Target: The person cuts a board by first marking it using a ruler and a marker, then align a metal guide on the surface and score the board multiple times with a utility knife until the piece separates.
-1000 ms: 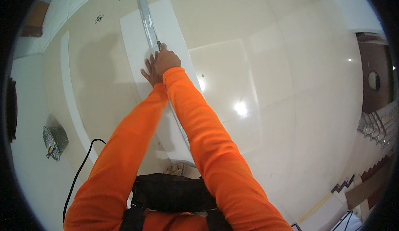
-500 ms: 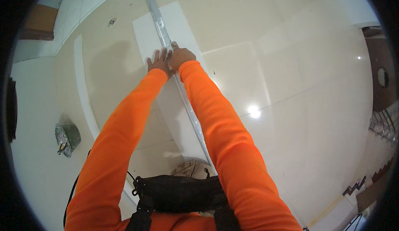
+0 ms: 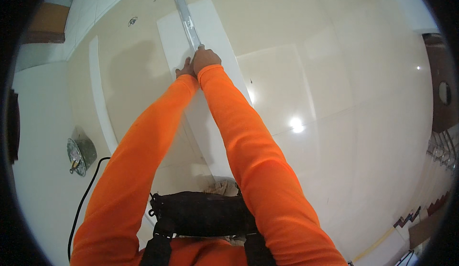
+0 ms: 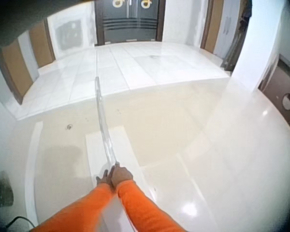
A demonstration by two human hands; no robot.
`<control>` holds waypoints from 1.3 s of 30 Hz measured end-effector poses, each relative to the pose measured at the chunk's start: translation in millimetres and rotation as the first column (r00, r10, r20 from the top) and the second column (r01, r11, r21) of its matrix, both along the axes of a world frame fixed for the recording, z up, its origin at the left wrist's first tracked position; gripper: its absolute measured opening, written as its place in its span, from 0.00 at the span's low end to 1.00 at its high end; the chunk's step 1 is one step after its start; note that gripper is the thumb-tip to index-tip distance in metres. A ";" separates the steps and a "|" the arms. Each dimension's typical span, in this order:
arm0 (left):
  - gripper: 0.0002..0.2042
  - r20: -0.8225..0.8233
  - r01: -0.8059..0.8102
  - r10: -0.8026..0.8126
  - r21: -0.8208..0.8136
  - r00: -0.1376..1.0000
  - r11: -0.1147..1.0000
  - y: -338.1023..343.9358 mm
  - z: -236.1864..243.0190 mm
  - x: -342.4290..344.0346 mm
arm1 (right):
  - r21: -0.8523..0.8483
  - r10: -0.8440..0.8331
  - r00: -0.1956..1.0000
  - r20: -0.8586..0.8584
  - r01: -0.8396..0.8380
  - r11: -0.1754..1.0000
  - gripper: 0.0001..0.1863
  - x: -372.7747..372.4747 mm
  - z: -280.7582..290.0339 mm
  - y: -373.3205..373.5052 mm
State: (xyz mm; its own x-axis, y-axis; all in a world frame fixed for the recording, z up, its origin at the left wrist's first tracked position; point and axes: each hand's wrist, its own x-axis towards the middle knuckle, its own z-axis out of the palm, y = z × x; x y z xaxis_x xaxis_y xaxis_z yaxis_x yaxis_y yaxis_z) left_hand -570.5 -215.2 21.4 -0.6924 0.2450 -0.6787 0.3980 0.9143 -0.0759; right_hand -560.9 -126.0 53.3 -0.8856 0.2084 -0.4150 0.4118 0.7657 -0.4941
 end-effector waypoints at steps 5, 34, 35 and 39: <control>0.48 0.010 -0.128 0.128 0.143 0.992 0.981 -5.5 -25.1 -5.6 | -0.016 -0.001 0.998 -0.070 -0.001 1.000 0.17 7.8 -1.8 3.6; 0.59 0.003 0.067 -0.070 0.233 0.998 0.970 -11.0 -50.3 -21.0 | -0.068 0.057 0.996 0.065 -0.053 0.996 0.38 347.7 8.3 8.4; 0.60 0.045 0.045 -0.058 0.257 0.997 0.965 -1.0 -52.7 -17.3 | -0.052 0.043 0.996 0.077 -0.039 0.998 0.38 375.1 6.7 11.4; 0.54 -0.161 0.238 -0.218 0.115 0.963 0.964 -12.0 -67.6 -35.3 | -0.069 0.045 0.973 0.226 -0.030 0.997 0.40 443.7 28.4 7.1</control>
